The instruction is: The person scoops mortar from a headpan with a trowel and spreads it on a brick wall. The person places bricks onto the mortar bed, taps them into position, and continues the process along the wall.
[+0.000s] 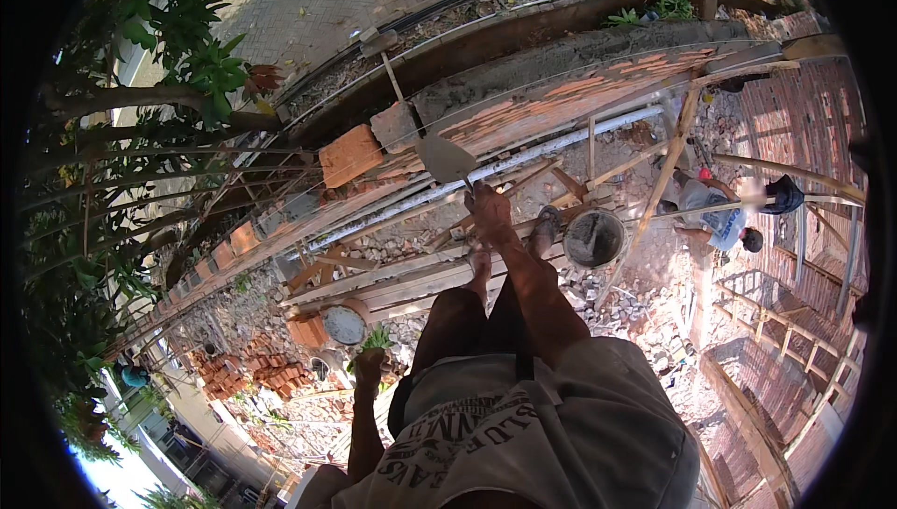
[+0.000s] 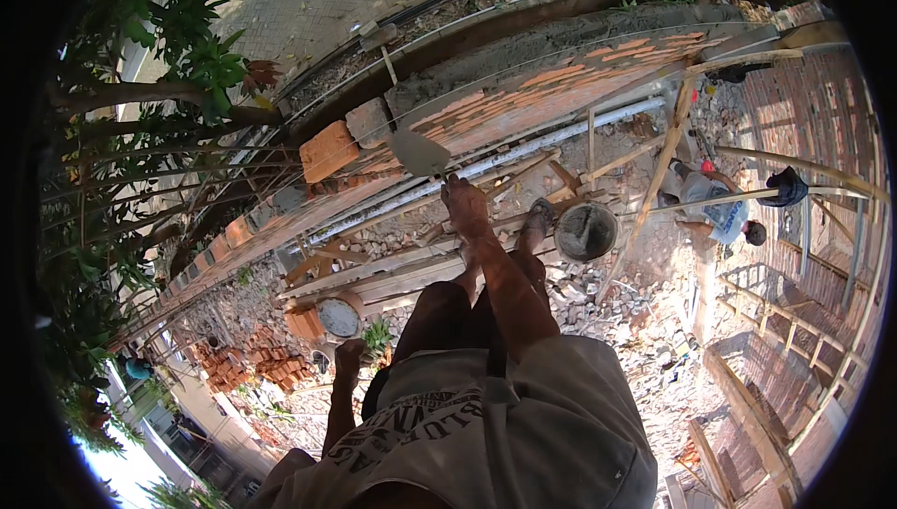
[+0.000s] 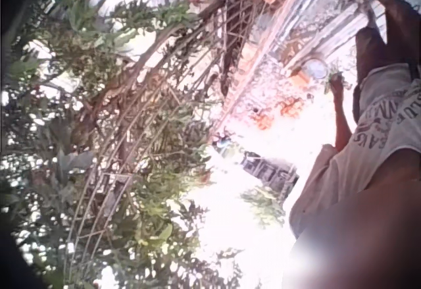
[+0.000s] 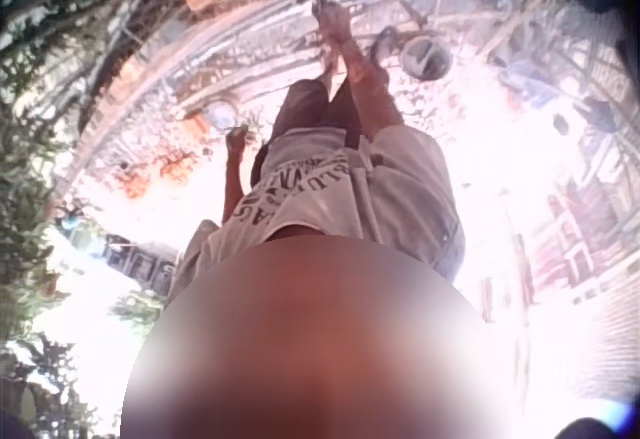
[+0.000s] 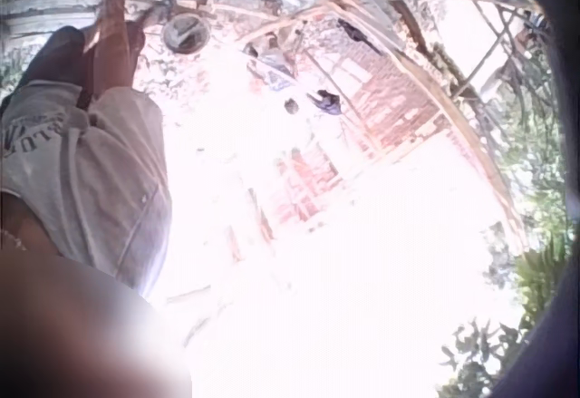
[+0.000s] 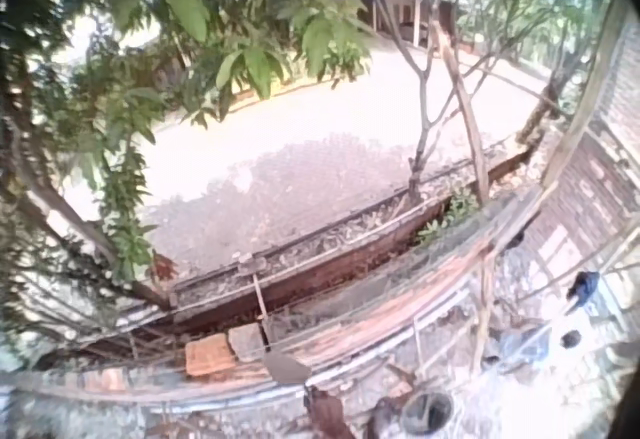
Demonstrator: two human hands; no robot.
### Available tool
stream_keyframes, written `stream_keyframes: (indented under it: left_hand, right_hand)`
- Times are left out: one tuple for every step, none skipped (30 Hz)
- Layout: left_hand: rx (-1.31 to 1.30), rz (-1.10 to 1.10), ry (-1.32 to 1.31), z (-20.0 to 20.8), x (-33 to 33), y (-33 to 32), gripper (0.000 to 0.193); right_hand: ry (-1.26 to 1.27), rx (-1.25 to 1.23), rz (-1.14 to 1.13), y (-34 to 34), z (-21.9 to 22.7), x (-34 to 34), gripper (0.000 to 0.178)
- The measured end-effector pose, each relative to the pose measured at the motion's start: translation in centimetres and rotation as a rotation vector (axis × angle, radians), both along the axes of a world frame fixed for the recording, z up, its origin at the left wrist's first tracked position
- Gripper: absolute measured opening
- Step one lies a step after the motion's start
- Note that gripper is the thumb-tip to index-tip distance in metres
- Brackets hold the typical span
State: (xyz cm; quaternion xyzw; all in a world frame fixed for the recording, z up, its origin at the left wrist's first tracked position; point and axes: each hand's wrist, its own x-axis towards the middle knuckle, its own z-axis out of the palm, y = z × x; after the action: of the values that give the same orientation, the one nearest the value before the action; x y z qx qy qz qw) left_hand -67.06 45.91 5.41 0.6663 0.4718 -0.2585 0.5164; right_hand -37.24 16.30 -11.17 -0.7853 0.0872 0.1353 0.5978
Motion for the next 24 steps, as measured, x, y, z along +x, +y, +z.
stream_keyframes:
  left_hand:
    - [0.023,-0.035,0.014,-0.1,0.3,0.2,0.026]
    - [0.070,-0.077,0.056,-0.4,0.6,0.2,0.031]
    - [0.034,-0.106,0.041,-0.6,0.8,0.3,0.032]
    - [-0.011,-0.132,0.050,-1.1,1.1,0.4,0.033]
    - [0.005,-0.181,0.077,-1.4,1.3,0.5,0.034]
    - [0.035,-0.207,0.161,-1.9,1.5,0.5,0.033]
    - [0.005,-0.194,0.172,-2.5,1.8,0.6,0.032]
    - [0.004,-0.164,0.234,-2.7,1.7,0.6,0.031]
    - [0.003,-0.224,0.223,-3.5,1.9,0.6,0.030]
    - [-0.045,-0.188,0.244,-3.7,1.7,0.6,0.029]
    - [-0.003,-0.202,0.341,-4.2,1.5,0.6,0.030]
    - [0.022,-0.218,0.390,-4.3,1.2,0.7,0.030]
    - [0.017,-0.228,0.413,-4.5,0.8,0.8,0.032]
    - [0.043,-0.231,0.471,-4.7,0.4,0.9,0.034]
    - [0.016,-0.261,0.442,-4.7,0.0,1.2,0.037]
    - [0.005,-0.283,0.440,-4.7,-0.4,1.4,0.039]
    - [0.015,-0.343,0.490,-5.0,-0.7,1.8,0.041]
    - [0.024,-0.395,0.525,-4.9,-0.9,2.2,0.043]
    - [0.021,-0.498,0.467,-5.3,-1.2,2.5,0.045]
    - [0.085,-0.533,0.576,-5.0,-1.5,3.0,0.049]
    - [0.089,-0.690,0.548,-5.3,-1.7,3.4,0.051]
    - [0.134,-0.864,0.513,-5.3,-1.8,3.8,0.053]
    - [0.116,-0.830,0.522,-5.4,-1.9,4.2,0.054]
    - [0.145,-0.814,0.529,-5.6,-2.0,4.5,0.055]
  right_hand:
    - [-0.301,-0.517,0.169,-2.1,-0.7,-0.9,0.025]
    - [-0.120,-0.457,0.200,-4.3,-1.5,-1.8,0.026]
    - [-0.138,-0.599,0.269,-6.8,-2.0,-3.4,0.027]
    - [-0.061,-0.760,0.277,-8.9,-2.8,-5.1,0.030]
    - [0.195,-0.683,0.308,-11.8,-3.8,-6.5,0.035]
    - [0.105,-0.694,0.190,-14.0,-4.7,-8.9,0.036]
    - [0.209,-0.746,0.190,-16.9,-5.6,-11.3,0.035]
    - [0.347,-0.794,0.204,-19.5,-6.5,-14.0,0.033]
    - [0.480,-0.805,0.120,-22.3,-8.1,-15.5,0.032]
    - [0.584,-0.822,0.043,-24.9,-9.3,-17.6,0.031]
    - [0.615,-0.871,0.042,-27.0,-10.3,-20.0,0.031]
    - [0.624,-0.843,0.006,-29.3,-11.2,-22.1,0.029]
    - [0.645,-0.890,-0.023,-31.1,-12.1,-23.8,0.028]
    - [0.693,-0.948,-0.031,-32.7,-13.1,-25.0,0.028]
    - [0.755,-0.959,-0.087,-33.9,-14.5,-25.4,0.026]
    - [0.853,-0.979,-0.113,-35.2,-16.0,-25.3,0.024]
    - [0.828,-1.013,-0.074,-36.2,-17.2,-24.9,0.019]
    - [0.786,-1.086,-0.131,-36.6,-18.9,-24.0,0.014]
    - [0.851,-1.135,-0.153,-36.7,-21.0,-22.3,0.012]
    - [0.755,-1.104,-0.092,-36.6,-22.4,-21.2,0.011]
    - [0.711,-1.113,-0.109,-35.8,-24.5,-19.4,0.011]
    - [0.167,-1.317,0.086,-34.0,-25.5,-19.0,0.011]
    - [0.451,-1.387,0.089,-31.7,-27.1,-17.8,0.009]
    - [0.347,-1.540,0.352,-30.2,-26.9,-18.4,0.015]
